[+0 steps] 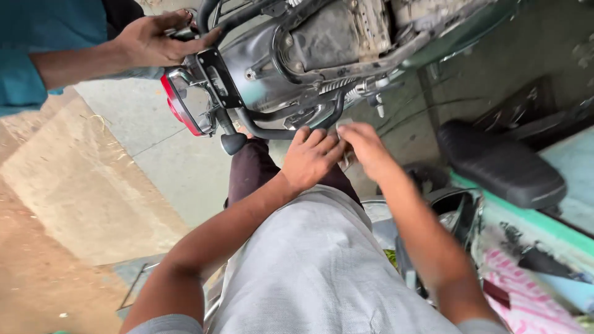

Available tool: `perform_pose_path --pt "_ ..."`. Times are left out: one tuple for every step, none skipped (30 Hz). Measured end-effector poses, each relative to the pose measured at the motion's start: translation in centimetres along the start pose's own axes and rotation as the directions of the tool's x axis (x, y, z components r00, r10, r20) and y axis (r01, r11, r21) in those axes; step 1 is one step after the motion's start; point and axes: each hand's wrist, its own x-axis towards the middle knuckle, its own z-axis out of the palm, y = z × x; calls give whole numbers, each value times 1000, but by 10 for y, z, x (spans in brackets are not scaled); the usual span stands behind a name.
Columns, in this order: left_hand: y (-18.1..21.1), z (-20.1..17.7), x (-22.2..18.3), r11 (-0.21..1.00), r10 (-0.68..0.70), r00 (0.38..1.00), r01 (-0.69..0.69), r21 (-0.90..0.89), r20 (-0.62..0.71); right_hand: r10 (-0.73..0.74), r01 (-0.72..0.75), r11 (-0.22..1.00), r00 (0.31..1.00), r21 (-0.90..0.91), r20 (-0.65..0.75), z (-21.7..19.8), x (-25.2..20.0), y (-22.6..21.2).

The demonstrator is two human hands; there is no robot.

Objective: Repairing a motorcycle by removing the seat and working on the rear frame and grab bar components.

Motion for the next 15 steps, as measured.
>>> perform_pose_path --pt "4 -6 5 1000 -9 1000 9 -4 -16 1 -1 1000 1000 -19 1 0 10 -11" --pt "7 -12 11 996 -43 992 34 -81 -116 -58 55 968 998 -246 -2 1 21 -23" --pt "7 -19 17 987 -79 973 46 -155 -215 -121 112 881 993 -460 10 3 35 -35" --pt "6 -15 10 986 -86 969 50 -156 -232 -124 116 872 992 -476 15 0 45 -41" --pt "5 -12 2 948 -186 961 121 -295 -203 -231 200 684 972 -701 51 -3 55 -46" --pt "3 -8 -5 884 -277 947 187 -428 -161 -320 257 434 940 -864 118 -6 65 -51" --pt "-2 -14 -12 885 -282 944 188 -426 -169 -321 262 425 938 -866 126 -3 68 -50" --pt "-7 -20 -19 791 -301 953 224 -570 -44 -332 325 250 914 -912 235 -1 72 -48" --pt "-11 -24 -24 669 -297 952 264 -695 76 -318 380 58 884 -923 344 -1 75 -49" --pt "-18 -32 -30 667 -306 950 259 -698 60 -313 385 41 881 -922 354 8 70 -58" --pt "-21 -39 -38 558 -335 934 303 -773 124 -239 345 -2 911 -938 336 17 63 -65" --pt "-24 -45 -47 438 -353 917 339 -833 187 -167 308 -50 935 -950 312 26 57 -71" --pt "-38 -19 -63 427 -383 904 356 -831 190 -143 329 -52 932 -943 333 33 61 -68" --pt "-51 8 -79 438 -430 867 445 -781 253 -111 318 -95 938 -943 328 39 64 -65" --pt "-61 38 -88 442 -465 830 518 -732 307 -86 296 -149 947 -943 310 38 64 -67"
